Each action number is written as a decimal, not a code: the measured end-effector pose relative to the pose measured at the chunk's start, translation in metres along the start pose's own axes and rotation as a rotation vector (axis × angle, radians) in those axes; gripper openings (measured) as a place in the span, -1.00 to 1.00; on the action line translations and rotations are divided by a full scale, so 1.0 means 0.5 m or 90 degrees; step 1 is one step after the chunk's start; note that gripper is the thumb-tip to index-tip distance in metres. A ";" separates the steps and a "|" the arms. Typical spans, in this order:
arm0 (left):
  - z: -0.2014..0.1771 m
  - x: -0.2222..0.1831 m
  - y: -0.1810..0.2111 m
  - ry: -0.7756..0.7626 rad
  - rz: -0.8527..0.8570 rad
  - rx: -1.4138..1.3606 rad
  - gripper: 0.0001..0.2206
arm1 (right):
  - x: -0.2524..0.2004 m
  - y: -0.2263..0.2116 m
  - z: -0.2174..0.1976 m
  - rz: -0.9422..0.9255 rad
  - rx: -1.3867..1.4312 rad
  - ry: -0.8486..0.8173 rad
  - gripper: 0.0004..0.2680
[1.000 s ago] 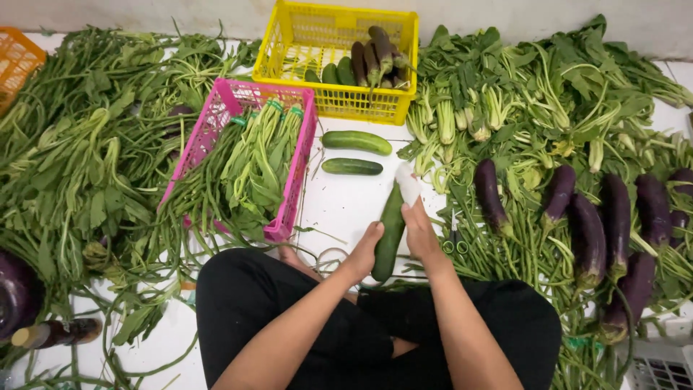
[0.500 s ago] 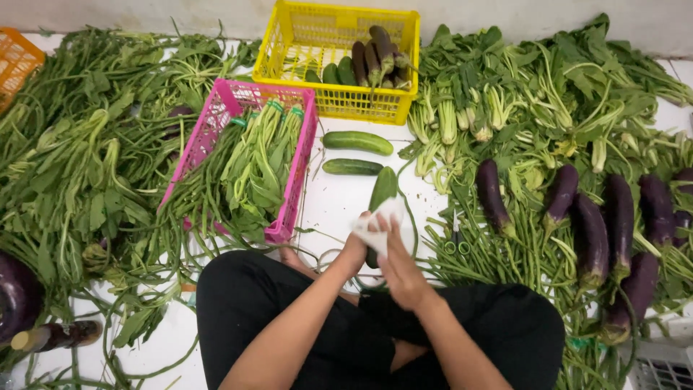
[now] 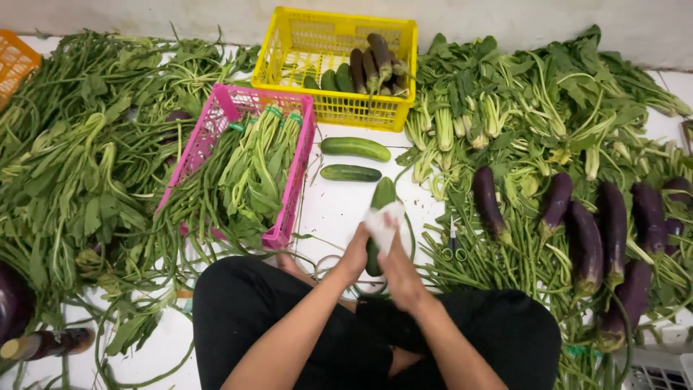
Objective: Cleaning and sorting cucumbers by wiping them with a cloth while sitting on the floor surrounded by various vegetables.
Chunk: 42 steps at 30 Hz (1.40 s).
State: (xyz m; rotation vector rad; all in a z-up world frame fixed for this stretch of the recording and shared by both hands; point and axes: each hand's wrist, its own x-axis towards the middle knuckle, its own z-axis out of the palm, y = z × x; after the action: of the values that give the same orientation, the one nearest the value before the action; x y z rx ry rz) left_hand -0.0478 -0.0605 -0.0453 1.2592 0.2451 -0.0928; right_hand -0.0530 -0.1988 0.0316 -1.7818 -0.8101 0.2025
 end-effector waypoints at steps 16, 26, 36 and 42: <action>0.066 -0.086 0.148 -0.111 -0.101 0.091 -0.25 | 0.081 0.095 -0.074 0.017 -0.063 0.140 -0.56; -0.020 0.022 0.002 -0.030 0.064 0.140 -0.42 | -0.037 -0.039 0.009 0.014 -0.101 -0.041 -0.58; 0.053 -0.050 0.098 -0.122 -0.119 0.168 -0.26 | 0.086 0.138 -0.082 0.085 -0.061 0.140 -0.54; 0.017 -0.015 0.044 -0.029 -0.008 0.143 -0.51 | 0.049 0.061 -0.010 0.034 -0.074 0.079 -0.46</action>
State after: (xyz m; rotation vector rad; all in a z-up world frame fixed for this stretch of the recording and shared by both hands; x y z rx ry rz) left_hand -0.0495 -0.0622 -0.0210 1.4768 0.2078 -0.1634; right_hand -0.0193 -0.1924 0.0125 -1.9063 -0.6974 0.0808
